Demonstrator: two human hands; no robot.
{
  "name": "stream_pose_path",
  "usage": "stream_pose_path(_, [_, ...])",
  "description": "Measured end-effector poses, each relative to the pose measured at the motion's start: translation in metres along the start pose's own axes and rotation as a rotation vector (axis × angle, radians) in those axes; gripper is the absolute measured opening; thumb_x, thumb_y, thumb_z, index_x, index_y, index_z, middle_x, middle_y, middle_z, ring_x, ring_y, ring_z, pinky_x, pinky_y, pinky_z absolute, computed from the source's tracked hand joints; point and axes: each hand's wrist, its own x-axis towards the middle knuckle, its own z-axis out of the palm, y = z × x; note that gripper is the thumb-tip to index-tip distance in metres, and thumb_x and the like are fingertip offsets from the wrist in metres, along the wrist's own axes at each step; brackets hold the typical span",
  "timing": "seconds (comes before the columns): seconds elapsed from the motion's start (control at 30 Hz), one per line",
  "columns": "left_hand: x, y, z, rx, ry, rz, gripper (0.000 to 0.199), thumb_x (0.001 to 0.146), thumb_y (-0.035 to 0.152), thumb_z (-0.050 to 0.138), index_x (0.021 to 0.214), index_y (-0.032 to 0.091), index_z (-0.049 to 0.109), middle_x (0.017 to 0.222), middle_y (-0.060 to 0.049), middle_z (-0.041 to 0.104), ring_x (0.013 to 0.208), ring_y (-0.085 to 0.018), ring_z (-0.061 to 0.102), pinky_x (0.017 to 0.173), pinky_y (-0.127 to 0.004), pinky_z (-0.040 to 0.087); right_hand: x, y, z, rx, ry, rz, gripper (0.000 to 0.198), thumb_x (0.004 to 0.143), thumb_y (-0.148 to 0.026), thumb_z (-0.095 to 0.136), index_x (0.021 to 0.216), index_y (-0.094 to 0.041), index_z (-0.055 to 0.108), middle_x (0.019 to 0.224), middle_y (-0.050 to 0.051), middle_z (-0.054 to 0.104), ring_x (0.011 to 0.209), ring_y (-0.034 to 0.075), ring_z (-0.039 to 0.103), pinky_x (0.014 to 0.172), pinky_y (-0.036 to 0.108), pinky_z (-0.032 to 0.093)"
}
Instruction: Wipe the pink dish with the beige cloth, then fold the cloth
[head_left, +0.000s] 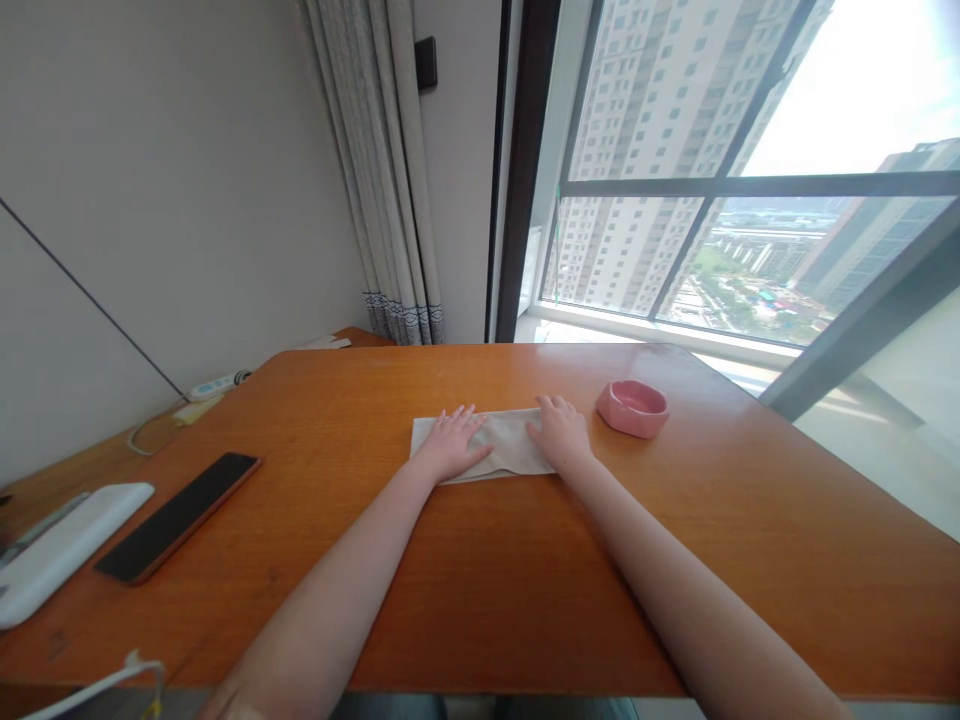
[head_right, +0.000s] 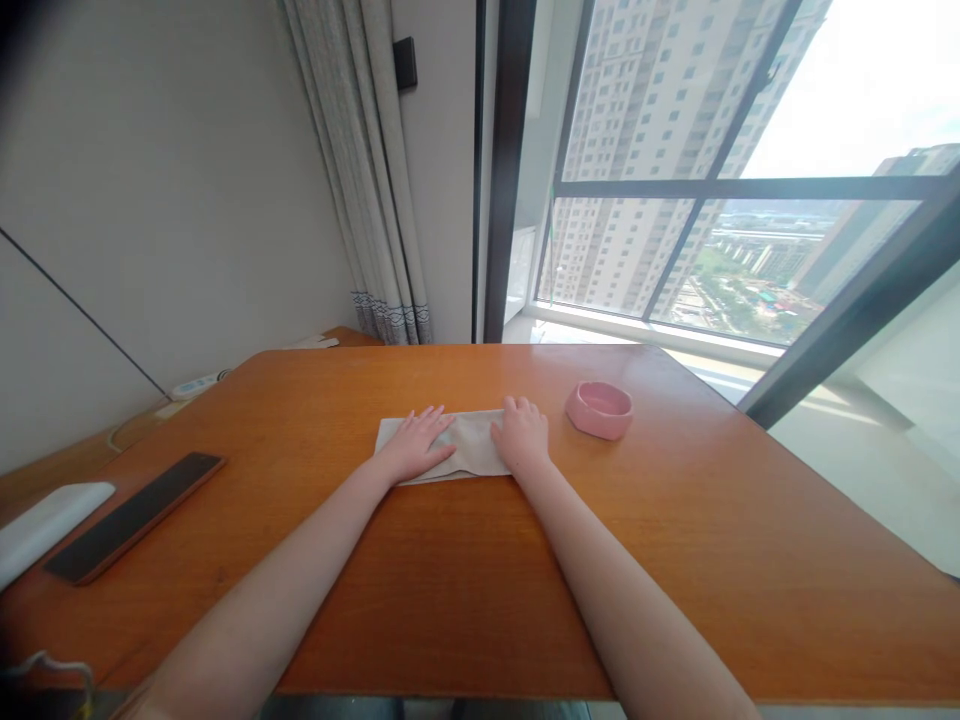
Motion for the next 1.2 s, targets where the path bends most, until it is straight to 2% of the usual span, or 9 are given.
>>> stream_pose_path(0.17, [-0.001, -0.002, -0.001, -0.006, -0.046, 0.055, 0.082, 0.078, 0.073, 0.036, 0.146, 0.029, 0.024, 0.156, -0.007, 0.016, 0.143, -0.027, 0.011, 0.114, -0.051, 0.003, 0.019, 0.031, 0.006, 0.073, -0.11, 0.087, 0.035, 0.086, -0.024, 0.044, 0.118, -0.016, 0.056, 0.111, 0.014, 0.061, 0.104, 0.025, 0.057, 0.084, 0.033, 0.04])
stream_pose_path(0.37, [-0.004, 0.002, -0.005, -0.053, -0.052, 0.065, 0.08, 0.077, 0.071, 0.043, 0.144, 0.031, 0.028, 0.155, -0.007, 0.018, 0.143, -0.027, 0.012, 0.113, -0.051, 0.002, 0.02, 0.034, 0.003, 0.04, 0.005, 0.126, 0.038, 0.087, -0.013, 0.035, 0.116, -0.018, 0.061, 0.113, 0.017, 0.058, 0.104, 0.028, 0.055, 0.086, 0.039, 0.039])
stream_pose_path(0.5, [-0.004, 0.005, -0.003, -0.022, -0.025, 0.064, 0.079, 0.078, 0.071, 0.041, 0.144, 0.029, 0.03, 0.155, -0.009, 0.019, 0.143, -0.029, 0.015, 0.113, -0.053, 0.004, 0.006, 0.002, 0.003, 0.075, 0.162, -0.141, 0.042, 0.091, -0.02, 0.035, 0.129, -0.019, 0.052, 0.135, 0.013, 0.047, 0.124, 0.026, 0.041, 0.104, 0.041, 0.028])
stream_pose_path(0.57, [-0.003, 0.005, -0.001, -0.01, -0.01, 0.079, 0.078, 0.08, 0.071, 0.038, 0.145, 0.029, 0.029, 0.154, -0.009, 0.021, 0.142, -0.028, 0.016, 0.113, -0.053, 0.006, -0.001, -0.015, 0.012, 0.083, 0.081, -0.305, 0.045, 0.094, -0.029, 0.032, 0.136, -0.02, 0.044, 0.145, 0.009, 0.04, 0.133, 0.024, 0.032, 0.109, 0.04, 0.022])
stream_pose_path(0.63, [-0.001, 0.003, 0.001, -0.011, 0.008, 0.068, 0.07, 0.085, 0.066, 0.032, 0.145, 0.029, 0.029, 0.154, -0.008, 0.024, 0.142, -0.026, 0.018, 0.113, -0.051, 0.007, -0.005, -0.025, 0.023, 0.047, -0.085, -0.347, 0.051, 0.095, -0.04, 0.029, 0.14, -0.019, 0.039, 0.149, 0.008, 0.034, 0.137, 0.025, 0.026, 0.111, 0.041, 0.018])
stream_pose_path(0.73, [0.001, -0.007, 0.004, -0.003, 0.034, -0.094, 0.063, 0.09, 0.058, 0.027, 0.144, 0.026, 0.031, 0.153, -0.009, 0.026, 0.142, -0.025, 0.02, 0.114, -0.05, 0.009, -0.002, -0.022, 0.033, -0.017, -0.222, -0.205, 0.064, 0.093, -0.053, 0.026, 0.145, -0.016, 0.029, 0.153, 0.009, 0.026, 0.141, 0.028, 0.018, 0.113, 0.044, 0.012])
stream_pose_path(0.93, [-0.004, -0.028, -0.003, 0.049, 0.241, -0.573, 0.052, 0.092, 0.042, 0.027, 0.136, 0.019, 0.043, 0.148, -0.016, 0.033, 0.137, -0.033, 0.027, 0.108, -0.059, 0.015, 0.008, -0.001, 0.031, -0.046, -0.235, 0.091, 0.076, 0.089, -0.061, 0.02, 0.148, -0.014, 0.019, 0.155, 0.011, 0.016, 0.142, 0.032, 0.009, 0.112, 0.052, 0.007])
stream_pose_path(1.03, [-0.007, -0.026, -0.01, 0.111, 0.347, -0.631, 0.046, 0.089, 0.043, 0.034, 0.116, 0.014, 0.058, 0.128, -0.02, 0.053, 0.121, -0.034, 0.046, 0.1, -0.053, 0.033, 0.009, 0.003, 0.031, -0.058, -0.203, 0.154, 0.076, 0.089, -0.06, 0.019, 0.148, -0.011, 0.02, 0.155, 0.013, 0.017, 0.142, 0.034, 0.009, 0.111, 0.053, 0.007])
stream_pose_path(1.2, [-0.005, -0.008, -0.013, 0.106, 0.231, -0.576, 0.041, 0.082, 0.05, 0.045, 0.098, 0.015, 0.06, 0.109, -0.019, 0.06, 0.108, -0.034, 0.054, 0.088, -0.046, 0.041, 0.01, 0.004, 0.031, -0.059, -0.198, 0.166, 0.075, 0.089, -0.058, 0.019, 0.147, -0.01, 0.021, 0.154, 0.015, 0.019, 0.142, 0.035, 0.009, 0.111, 0.055, 0.007])
